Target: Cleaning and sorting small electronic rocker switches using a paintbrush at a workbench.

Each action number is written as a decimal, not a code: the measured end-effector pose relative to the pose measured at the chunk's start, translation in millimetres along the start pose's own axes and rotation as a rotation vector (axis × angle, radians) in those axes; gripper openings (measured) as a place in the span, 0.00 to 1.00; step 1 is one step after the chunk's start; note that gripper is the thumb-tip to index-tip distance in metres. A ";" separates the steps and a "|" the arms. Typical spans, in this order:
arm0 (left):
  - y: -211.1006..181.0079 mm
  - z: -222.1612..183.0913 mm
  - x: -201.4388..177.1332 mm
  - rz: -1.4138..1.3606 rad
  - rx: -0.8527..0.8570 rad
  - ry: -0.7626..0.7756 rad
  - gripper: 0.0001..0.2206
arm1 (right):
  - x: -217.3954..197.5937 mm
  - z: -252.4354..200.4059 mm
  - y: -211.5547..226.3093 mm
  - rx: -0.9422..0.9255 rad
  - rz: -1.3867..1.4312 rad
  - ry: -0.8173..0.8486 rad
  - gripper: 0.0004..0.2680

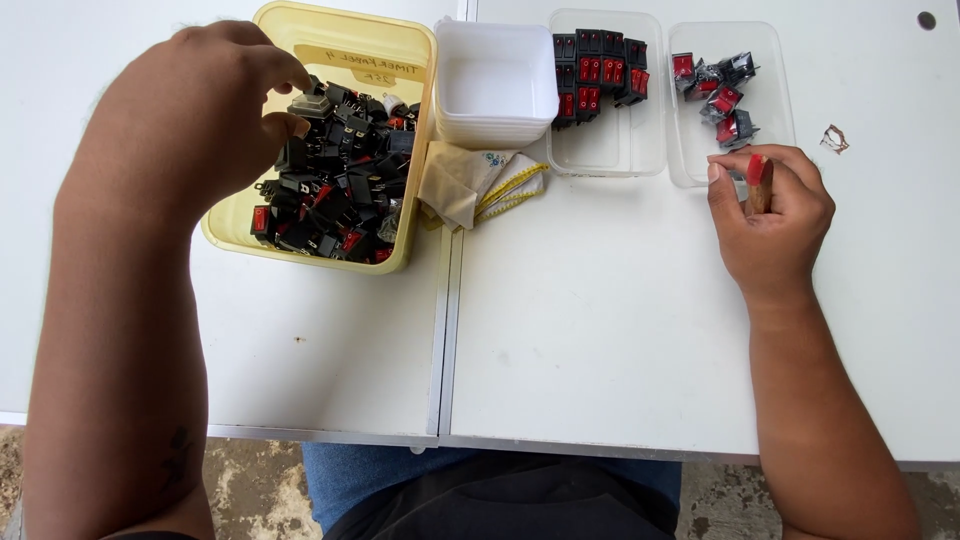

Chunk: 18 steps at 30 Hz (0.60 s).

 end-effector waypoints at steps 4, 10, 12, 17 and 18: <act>-7.0 14.0 13.7 0.007 -0.038 0.239 0.23 | 1.1 -0.7 0.0 -0.031 -0.024 0.007 0.01; -25.5 6.0 18.1 -0.074 0.059 0.501 0.29 | 0.2 -6.7 -10.3 -0.037 -0.035 0.021 0.01; -32.3 4.8 29.9 -0.078 0.136 0.531 0.34 | 1.4 -6.7 -7.7 -0.040 -0.024 0.025 0.01; -34.7 15.5 67.7 0.005 0.345 0.449 0.49 | 3.5 -7.6 -7.6 -0.015 0.002 0.041 0.04; -32.7 19.1 62.2 0.034 0.340 0.417 0.36 | 3.0 -8.2 -8.0 -0.034 -0.002 0.033 0.03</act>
Point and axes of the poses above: each hand's wrist, its own z-axis towards the middle knuckle, its own x-axis out of the palm, y = z × x, the point moved 6 cm from there along z, towards the middle knuckle, and after that the axes turned 3 degrees about -z, right-handed, at the moved point
